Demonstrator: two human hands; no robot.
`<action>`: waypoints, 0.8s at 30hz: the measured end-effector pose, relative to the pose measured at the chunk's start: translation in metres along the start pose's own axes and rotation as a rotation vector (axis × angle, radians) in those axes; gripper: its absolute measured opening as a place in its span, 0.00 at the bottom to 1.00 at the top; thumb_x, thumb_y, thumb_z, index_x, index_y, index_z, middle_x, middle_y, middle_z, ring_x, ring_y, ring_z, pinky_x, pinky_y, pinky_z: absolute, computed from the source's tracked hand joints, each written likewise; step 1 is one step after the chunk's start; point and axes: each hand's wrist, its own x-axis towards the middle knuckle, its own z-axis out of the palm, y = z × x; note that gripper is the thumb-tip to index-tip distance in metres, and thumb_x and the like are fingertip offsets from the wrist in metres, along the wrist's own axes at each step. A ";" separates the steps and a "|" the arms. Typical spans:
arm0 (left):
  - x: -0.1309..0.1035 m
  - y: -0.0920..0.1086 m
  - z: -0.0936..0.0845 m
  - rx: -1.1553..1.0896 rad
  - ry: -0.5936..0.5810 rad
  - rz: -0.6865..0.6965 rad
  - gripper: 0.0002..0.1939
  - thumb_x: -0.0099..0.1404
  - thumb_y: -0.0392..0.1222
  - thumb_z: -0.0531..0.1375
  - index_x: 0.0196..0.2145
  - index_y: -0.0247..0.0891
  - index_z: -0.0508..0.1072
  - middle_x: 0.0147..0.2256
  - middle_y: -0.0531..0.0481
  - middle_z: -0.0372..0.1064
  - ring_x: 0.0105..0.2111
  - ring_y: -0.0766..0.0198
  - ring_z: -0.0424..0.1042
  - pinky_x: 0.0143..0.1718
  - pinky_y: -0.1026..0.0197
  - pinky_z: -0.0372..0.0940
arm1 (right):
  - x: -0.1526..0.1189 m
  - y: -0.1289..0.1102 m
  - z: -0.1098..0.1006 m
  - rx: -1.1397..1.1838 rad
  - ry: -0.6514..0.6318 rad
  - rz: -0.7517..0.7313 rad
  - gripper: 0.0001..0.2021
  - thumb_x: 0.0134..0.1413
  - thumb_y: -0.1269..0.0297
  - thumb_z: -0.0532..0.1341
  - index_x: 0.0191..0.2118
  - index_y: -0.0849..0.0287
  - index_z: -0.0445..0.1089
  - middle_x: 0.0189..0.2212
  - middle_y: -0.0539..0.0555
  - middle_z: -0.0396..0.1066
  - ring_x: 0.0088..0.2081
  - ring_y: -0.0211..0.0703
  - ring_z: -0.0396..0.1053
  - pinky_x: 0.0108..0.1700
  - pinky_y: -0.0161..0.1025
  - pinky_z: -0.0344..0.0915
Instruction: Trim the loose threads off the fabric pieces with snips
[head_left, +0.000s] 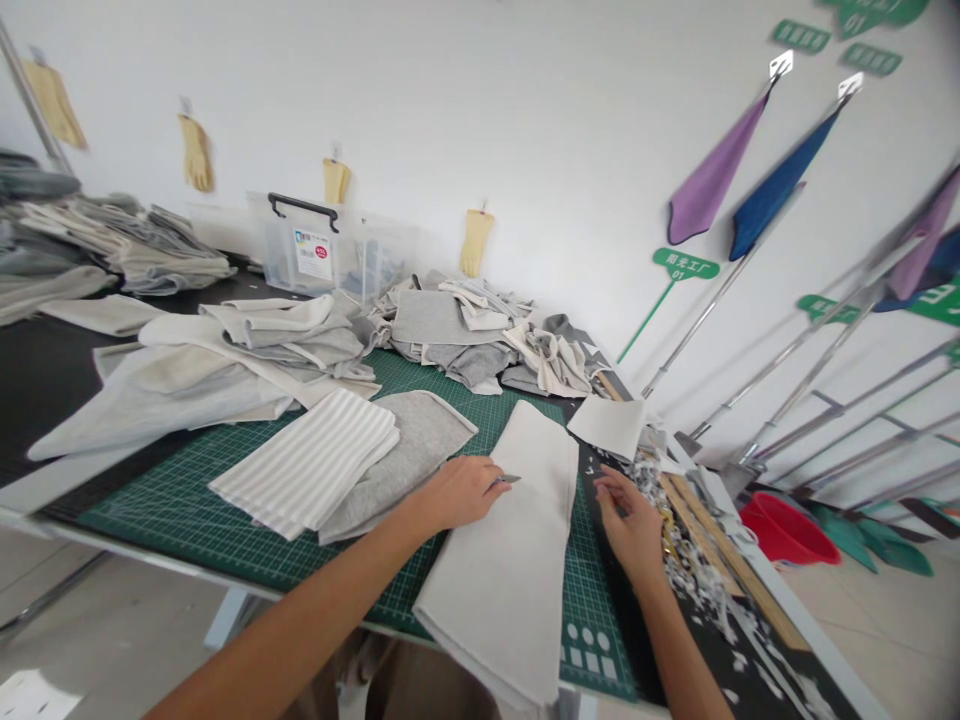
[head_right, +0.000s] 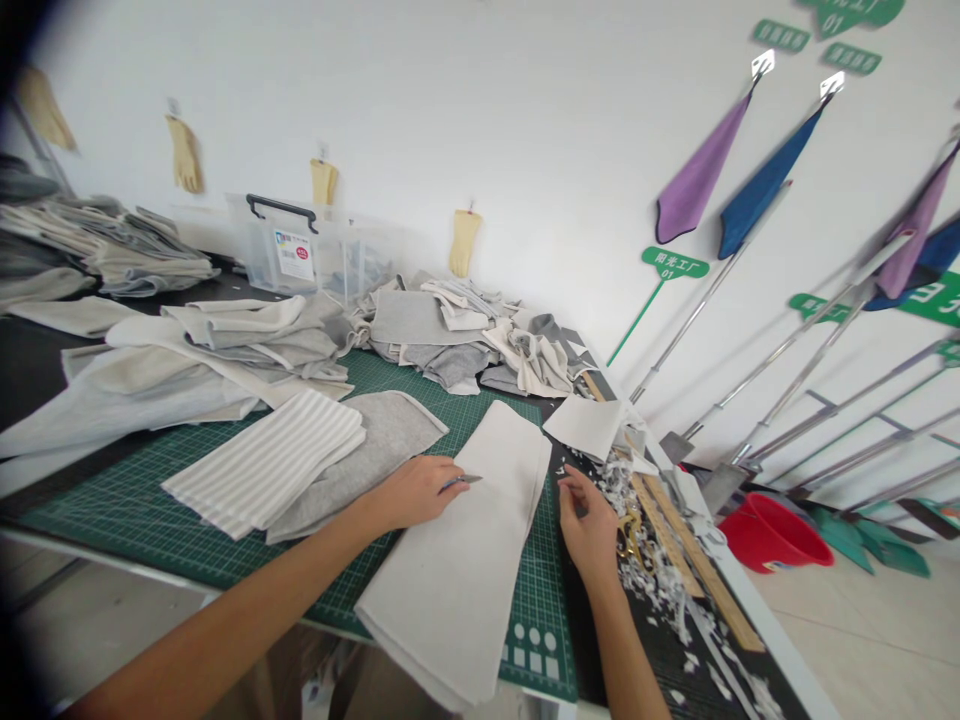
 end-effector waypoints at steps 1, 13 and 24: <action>0.000 0.000 0.000 -0.002 -0.002 0.003 0.16 0.72 0.47 0.50 0.37 0.36 0.74 0.36 0.46 0.74 0.38 0.59 0.73 0.42 0.59 0.65 | 0.000 0.001 0.000 0.005 -0.001 0.001 0.19 0.57 0.58 0.58 0.52 0.59 0.69 0.37 0.57 0.75 0.36 0.46 0.73 0.44 0.47 0.72; 0.000 -0.002 0.001 -0.005 0.009 -0.029 0.15 0.71 0.47 0.52 0.38 0.36 0.73 0.37 0.46 0.73 0.38 0.58 0.73 0.41 0.59 0.65 | 0.000 0.002 0.000 0.039 -0.001 0.009 0.19 0.57 0.58 0.58 0.52 0.59 0.68 0.37 0.57 0.75 0.36 0.46 0.73 0.44 0.48 0.72; 0.002 -0.001 0.000 -0.009 0.021 -0.062 0.16 0.71 0.49 0.52 0.41 0.36 0.73 0.38 0.44 0.72 0.39 0.58 0.72 0.41 0.59 0.65 | 0.000 0.000 0.000 0.018 0.004 -0.004 0.19 0.57 0.58 0.58 0.53 0.58 0.68 0.38 0.57 0.75 0.36 0.46 0.73 0.45 0.48 0.72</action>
